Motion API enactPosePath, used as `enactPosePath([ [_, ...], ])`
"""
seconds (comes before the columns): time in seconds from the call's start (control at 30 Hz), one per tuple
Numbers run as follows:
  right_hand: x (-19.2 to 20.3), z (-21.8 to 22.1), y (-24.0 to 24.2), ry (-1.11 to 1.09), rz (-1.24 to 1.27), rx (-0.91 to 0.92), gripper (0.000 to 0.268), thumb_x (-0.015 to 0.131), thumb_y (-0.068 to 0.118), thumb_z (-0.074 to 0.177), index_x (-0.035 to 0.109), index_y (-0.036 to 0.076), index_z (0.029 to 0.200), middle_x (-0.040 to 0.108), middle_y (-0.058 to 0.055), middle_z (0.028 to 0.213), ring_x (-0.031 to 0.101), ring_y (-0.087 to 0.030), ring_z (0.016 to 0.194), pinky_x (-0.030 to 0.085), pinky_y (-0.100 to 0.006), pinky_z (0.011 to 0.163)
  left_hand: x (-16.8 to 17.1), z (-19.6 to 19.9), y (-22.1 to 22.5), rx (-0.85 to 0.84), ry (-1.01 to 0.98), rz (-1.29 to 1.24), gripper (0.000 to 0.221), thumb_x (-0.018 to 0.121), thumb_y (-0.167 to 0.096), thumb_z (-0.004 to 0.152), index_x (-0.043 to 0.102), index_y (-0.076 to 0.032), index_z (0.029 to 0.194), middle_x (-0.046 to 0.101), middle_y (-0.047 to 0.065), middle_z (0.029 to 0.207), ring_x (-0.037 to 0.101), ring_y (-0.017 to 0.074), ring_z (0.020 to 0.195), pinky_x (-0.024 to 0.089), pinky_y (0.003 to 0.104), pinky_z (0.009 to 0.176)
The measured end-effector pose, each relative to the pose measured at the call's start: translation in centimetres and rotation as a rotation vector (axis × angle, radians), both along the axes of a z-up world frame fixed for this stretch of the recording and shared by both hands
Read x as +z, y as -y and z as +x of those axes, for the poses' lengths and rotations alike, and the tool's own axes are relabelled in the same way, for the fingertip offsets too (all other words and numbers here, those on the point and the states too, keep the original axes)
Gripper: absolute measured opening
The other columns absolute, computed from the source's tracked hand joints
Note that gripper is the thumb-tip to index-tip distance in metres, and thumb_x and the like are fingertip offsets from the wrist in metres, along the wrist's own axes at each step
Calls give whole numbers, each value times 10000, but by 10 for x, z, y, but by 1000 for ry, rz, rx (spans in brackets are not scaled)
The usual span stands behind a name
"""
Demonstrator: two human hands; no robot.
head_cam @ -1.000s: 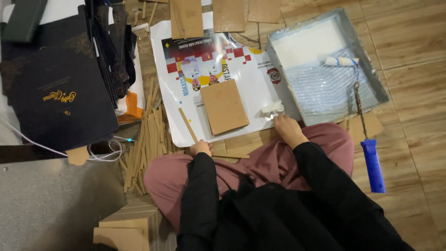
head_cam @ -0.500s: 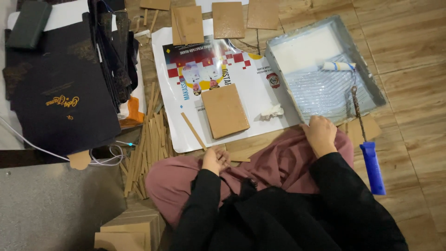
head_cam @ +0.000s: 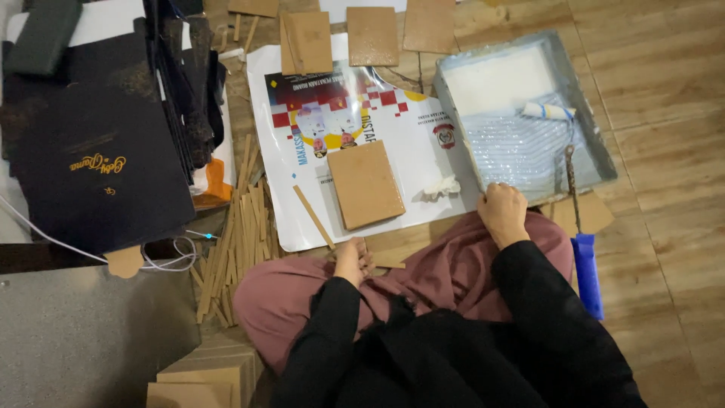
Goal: Applying white adhesive to small cardboard pieces using a paint roller and a tray.
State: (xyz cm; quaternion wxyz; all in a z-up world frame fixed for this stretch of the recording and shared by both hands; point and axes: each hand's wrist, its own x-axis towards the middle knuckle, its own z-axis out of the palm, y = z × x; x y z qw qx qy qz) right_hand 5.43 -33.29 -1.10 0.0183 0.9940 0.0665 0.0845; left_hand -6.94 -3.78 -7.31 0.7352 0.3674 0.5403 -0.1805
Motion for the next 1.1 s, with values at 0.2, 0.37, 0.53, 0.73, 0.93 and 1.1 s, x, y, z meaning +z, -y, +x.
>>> enactPosePath([
  [0.2,5,19,-21,-158,-12,-46,148,628,213,691,626,66,671,581,-106,598,641,-312,646,527,-406,549,4,0,8,-243,156,531,702,642,-314,776,191,-105,1272,419,148,1197,474,288,1119,424,432,908],
  [0.37,17,24,-38,-285,-105,-126,225,669,321,720,651,96,712,611,-85,613,657,-291,661,534,-393,561,120,51,-44,-540,302,1067,500,573,-151,791,352,-7,1216,401,225,1160,405,419,1126,408,523,882],
  [0.53,30,-11,-67,-373,-132,40,181,682,282,728,659,102,725,624,-70,657,658,-259,703,534,-354,588,106,80,-132,-816,-29,1480,513,609,-246,786,392,-120,1234,440,147,1162,427,350,1114,432,519,857],
  [0.73,-15,-21,-66,-72,-347,563,115,585,228,777,527,129,793,523,-15,707,591,-190,667,475,-241,515,11,78,-157,-852,-132,1149,511,577,-273,817,373,-127,1263,505,108,1219,481,280,1138,462,476,837],
  [0.93,-46,-19,-60,-87,-443,685,48,525,129,729,525,177,731,530,31,649,578,-144,594,455,-223,466,75,78,-134,-977,-110,1235,403,518,-87,851,377,-21,1223,592,218,1017,581,346,979,494,464,794],
  [1.1,-17,-32,-60,-275,-318,686,85,535,96,744,579,158,706,593,14,638,628,-151,626,501,-232,511,1,67,-152,-1110,-239,1213,365,533,-78,807,422,-88,1155,623,166,984,599,331,931,471,505,754],
])
